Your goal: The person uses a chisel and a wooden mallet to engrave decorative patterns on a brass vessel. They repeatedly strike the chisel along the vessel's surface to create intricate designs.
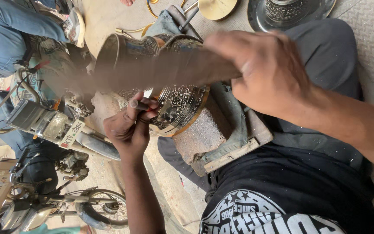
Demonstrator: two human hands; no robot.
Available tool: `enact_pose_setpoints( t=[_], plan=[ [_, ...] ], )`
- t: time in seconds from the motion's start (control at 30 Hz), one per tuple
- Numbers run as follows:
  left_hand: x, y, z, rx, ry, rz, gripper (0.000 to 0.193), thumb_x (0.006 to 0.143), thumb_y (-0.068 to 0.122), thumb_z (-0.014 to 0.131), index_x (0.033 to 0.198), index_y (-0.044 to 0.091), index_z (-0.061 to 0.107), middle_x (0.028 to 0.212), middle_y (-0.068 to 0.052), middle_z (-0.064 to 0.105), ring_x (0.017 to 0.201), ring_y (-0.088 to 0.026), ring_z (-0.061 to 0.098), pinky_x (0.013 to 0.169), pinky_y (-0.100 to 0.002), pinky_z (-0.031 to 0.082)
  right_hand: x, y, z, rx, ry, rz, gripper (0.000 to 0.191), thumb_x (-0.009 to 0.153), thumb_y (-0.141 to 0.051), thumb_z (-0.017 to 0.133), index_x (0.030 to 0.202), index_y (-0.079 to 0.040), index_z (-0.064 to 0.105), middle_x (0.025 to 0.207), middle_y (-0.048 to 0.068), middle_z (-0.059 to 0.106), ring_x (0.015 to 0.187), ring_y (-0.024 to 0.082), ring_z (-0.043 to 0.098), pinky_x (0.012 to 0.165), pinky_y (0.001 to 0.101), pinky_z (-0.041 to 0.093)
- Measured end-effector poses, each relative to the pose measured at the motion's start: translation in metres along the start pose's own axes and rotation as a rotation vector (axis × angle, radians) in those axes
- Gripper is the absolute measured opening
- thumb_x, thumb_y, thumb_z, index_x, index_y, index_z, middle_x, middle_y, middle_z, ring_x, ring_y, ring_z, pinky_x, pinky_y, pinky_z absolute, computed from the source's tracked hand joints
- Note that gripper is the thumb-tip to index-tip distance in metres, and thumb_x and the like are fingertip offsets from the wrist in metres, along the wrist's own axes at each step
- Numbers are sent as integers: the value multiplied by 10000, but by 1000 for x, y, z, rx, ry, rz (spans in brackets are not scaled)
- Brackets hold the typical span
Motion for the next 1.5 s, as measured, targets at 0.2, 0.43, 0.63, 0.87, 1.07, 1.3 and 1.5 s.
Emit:
enact_pose_setpoints(
  t=[0.2,0.43,0.63,0.87,1.07,1.3,1.5],
  plan=[
    [-1,-3,-1,-62,5,21,369,990,-114,698,1291,98,706,969,-106,755,901,-134,746,829,-262,638,-13,16,16,102,-58,100,348,941,41,704,1249,-111,650,915,41,704,745,179,672,732,339,553],
    [-2,-3,0,-121,-10,72,369,1014,-137,682,1268,123,745,956,-126,754,861,-136,746,786,-257,646,-27,16,13,59,4,113,360,937,22,712,1258,-129,655,933,22,714,771,169,670,705,321,474],
    [1,2,7,-51,-62,35,387,1088,-182,584,1298,114,717,986,-125,756,928,-149,742,869,-271,632,-28,16,5,-149,31,75,391,800,56,740,1169,-67,699,851,76,731,659,193,658,642,383,459],
    [8,11,11,49,-8,20,512,991,-196,615,1425,76,616,1072,-104,774,937,-113,754,881,-235,613,-11,28,-7,491,157,159,224,955,45,740,1133,-41,635,1019,52,707,974,133,711,872,295,574],
    [9,13,10,105,-38,17,508,980,-207,605,1402,75,643,1042,-98,779,930,-132,764,880,-232,611,-2,26,-11,172,49,236,246,799,-5,774,988,-92,641,823,28,660,734,154,637,701,381,513],
    [15,20,25,47,-28,68,533,980,-213,651,1391,127,648,1092,-91,781,976,-130,781,922,-256,650,-21,26,-12,-358,-4,21,256,781,-3,774,1023,-81,745,761,36,706,655,206,666,665,438,495],
    [19,20,28,139,-120,16,546,929,-221,621,1378,88,651,1080,-99,782,957,-140,779,897,-249,636,-22,43,-27,-294,-16,117,340,854,36,776,1166,-98,757,788,57,703,693,209,668,675,395,505]
  ],
)
Point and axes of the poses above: each hand's wrist, its own x-axis towards the middle knuckle, its own z-axis out of the palm, y = z × x, the point moved 10 cm from there along x, towards the middle knuckle
